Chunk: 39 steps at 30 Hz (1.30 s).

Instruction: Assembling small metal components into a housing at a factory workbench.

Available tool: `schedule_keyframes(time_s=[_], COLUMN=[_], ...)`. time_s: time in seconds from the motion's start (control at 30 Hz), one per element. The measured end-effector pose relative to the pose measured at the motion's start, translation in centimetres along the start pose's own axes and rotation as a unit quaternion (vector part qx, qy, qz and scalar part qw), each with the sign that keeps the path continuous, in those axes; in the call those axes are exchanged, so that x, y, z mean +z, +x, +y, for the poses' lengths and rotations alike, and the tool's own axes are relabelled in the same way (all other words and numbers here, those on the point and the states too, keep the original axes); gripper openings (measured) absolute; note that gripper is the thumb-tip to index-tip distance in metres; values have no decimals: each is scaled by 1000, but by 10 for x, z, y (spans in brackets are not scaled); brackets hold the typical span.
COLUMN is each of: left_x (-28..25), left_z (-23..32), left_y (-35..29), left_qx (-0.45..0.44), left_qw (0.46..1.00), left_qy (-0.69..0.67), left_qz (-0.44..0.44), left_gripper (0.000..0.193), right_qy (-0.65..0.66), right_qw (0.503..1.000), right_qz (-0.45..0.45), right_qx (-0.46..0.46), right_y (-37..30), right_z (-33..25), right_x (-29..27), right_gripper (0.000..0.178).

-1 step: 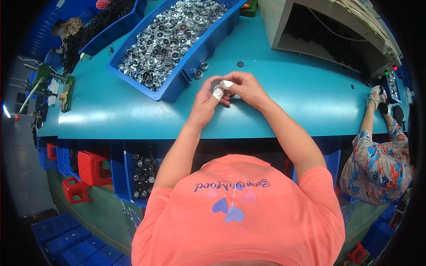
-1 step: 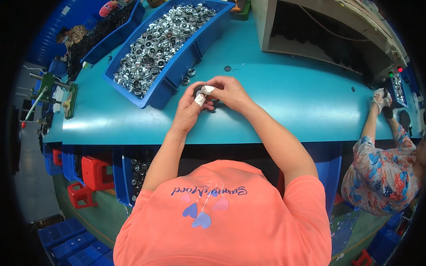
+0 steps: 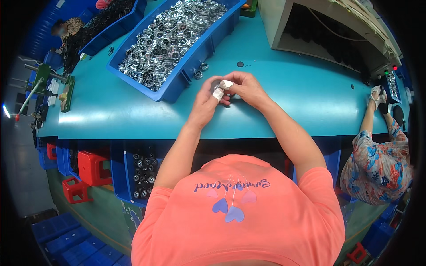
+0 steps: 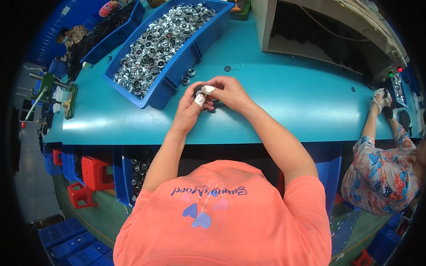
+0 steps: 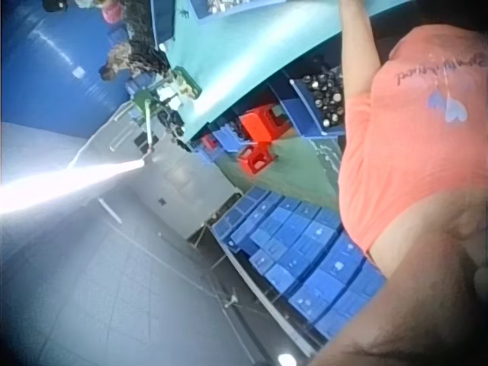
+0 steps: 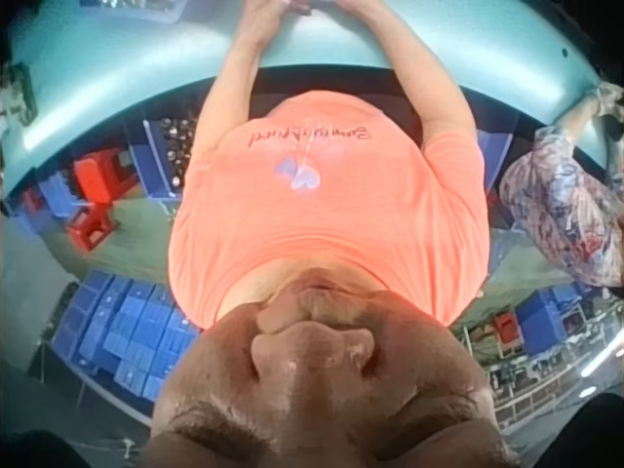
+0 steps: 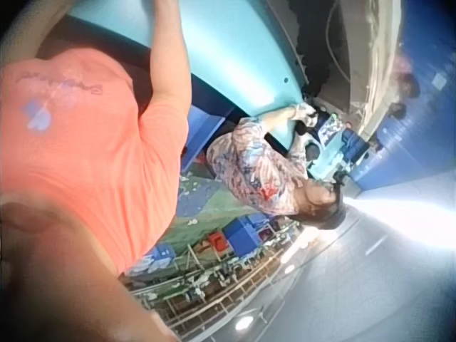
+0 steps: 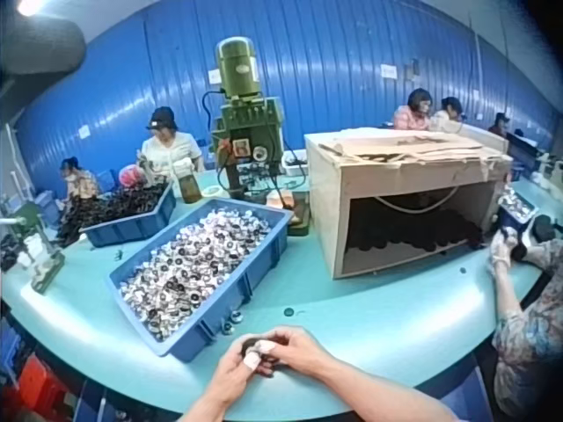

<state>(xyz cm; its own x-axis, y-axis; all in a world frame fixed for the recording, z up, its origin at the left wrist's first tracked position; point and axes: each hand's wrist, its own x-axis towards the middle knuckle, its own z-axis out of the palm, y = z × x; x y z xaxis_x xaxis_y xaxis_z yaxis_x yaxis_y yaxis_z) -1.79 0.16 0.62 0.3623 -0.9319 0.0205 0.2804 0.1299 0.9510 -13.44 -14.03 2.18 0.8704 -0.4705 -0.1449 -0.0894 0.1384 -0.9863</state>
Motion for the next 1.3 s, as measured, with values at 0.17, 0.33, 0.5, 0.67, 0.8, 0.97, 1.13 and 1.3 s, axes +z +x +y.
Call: schedule_keyframes(time_s=[0.17,0.33,0.5,0.67,0.8,0.97,1.13,1.3], left_x=[3,5,8,9,1,-2,1,0], left_z=[0,4,4,1,1,8,16,-4], left_y=[-1,-1,-1,1,3,0,-2,5], left_qx=[18,25,27,28,20,6,-30,20], left_qw=[998,994,989,974,984,995,988,977], left_qy=[42,68,83,151,111,25,93,148], left_qz=[34,87,120,165,135,98,116,150], left_gripper=[32,22,20,21,23,25,27,28], right_qy=[-32,-38,-53,-149,-122,5,-71,-80], right_qw=[999,999,993,972,987,999,995,995], right_qz=[7,18,48,62,55,42,29,27], right_qx=[5,-28,-97,-168,-90,-28,-66,-61], right_y=[0,-2,1,-3,-5,3,-1,-2], right_z=[3,2,17,16,7,7,10,8], right_x=[1,5,7,11,15,10,9,8], right_gripper=[22,19,16,15,17,21,21,22])
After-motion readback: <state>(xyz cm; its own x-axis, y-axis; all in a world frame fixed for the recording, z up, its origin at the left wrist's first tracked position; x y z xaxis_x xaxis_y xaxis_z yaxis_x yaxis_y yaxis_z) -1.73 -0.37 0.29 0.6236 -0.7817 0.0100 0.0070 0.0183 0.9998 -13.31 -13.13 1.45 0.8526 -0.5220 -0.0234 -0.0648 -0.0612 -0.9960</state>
